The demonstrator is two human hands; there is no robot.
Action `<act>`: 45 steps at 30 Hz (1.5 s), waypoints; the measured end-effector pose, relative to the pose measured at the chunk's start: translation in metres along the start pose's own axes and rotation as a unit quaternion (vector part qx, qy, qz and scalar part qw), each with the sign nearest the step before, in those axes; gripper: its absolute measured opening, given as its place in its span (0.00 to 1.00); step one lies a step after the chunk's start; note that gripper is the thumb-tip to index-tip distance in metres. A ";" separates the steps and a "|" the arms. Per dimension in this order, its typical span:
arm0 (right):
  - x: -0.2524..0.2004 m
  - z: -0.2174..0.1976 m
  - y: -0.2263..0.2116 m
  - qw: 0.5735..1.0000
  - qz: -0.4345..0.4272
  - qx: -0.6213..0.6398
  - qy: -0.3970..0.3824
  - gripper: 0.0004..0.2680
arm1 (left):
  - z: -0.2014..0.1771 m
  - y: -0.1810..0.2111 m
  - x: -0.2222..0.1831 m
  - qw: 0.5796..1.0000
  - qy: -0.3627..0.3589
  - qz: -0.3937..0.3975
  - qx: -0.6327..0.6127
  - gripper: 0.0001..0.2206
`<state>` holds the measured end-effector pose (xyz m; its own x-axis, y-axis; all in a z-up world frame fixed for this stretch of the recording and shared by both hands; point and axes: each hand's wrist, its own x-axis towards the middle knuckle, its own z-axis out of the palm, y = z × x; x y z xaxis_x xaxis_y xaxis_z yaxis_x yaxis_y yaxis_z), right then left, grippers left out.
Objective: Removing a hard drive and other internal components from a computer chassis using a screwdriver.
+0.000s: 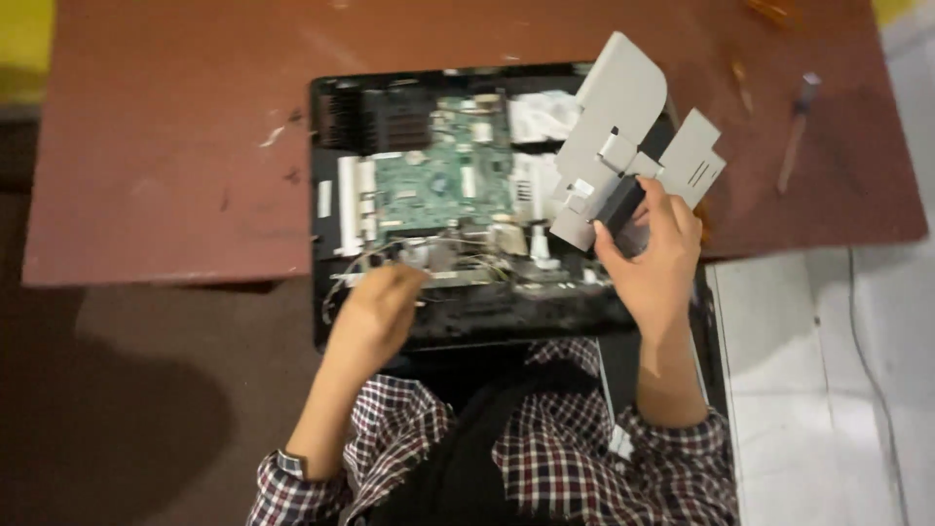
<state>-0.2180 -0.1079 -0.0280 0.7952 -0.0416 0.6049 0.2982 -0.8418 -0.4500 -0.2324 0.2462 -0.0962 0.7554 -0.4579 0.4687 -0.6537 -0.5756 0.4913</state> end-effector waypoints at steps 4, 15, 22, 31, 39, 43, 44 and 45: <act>0.033 0.023 -0.023 0.997 -0.020 0.049 -0.062 0.20 | 0.010 0.008 -0.021 0.998 -0.024 0.048 -0.045 0.11; 0.081 0.099 0.011 0.984 -0.064 -0.029 -0.163 0.23 | -0.008 0.029 0.005 0.993 -0.029 0.063 -0.097 0.09; 0.064 0.109 0.025 0.969 -0.037 -0.093 -0.224 0.21 | -0.002 0.022 0.002 0.989 -0.062 0.046 -0.125 0.11; 0.038 0.134 0.002 0.977 0.018 0.070 -0.201 0.19 | 0.000 0.022 0.002 0.992 -0.052 0.053 -0.107 0.10; 0.050 0.130 -0.021 0.966 -0.095 0.028 -0.239 0.21 | 0.002 0.021 0.002 0.993 -0.062 0.064 -0.078 0.09; 0.057 0.148 -0.006 0.958 -0.101 0.046 -0.264 0.21 | 0.008 0.021 -0.003 0.994 -0.058 0.071 -0.058 0.09; 0.059 0.150 -0.004 0.954 -0.094 0.074 -0.275 0.21 | 0.007 0.022 -0.002 0.994 -0.059 0.068 -0.059 0.09; 0.061 0.153 -0.003 0.949 -0.087 0.101 -0.286 0.21 | 0.006 0.022 -0.001 0.994 -0.059 0.065 -0.061 0.09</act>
<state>-0.0893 -0.0257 -0.0905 0.8635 0.4367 0.2524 0.5011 -0.6859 -0.5276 -0.2473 0.2302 -0.0901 0.6589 -0.6039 0.4485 -0.7419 -0.4233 0.5200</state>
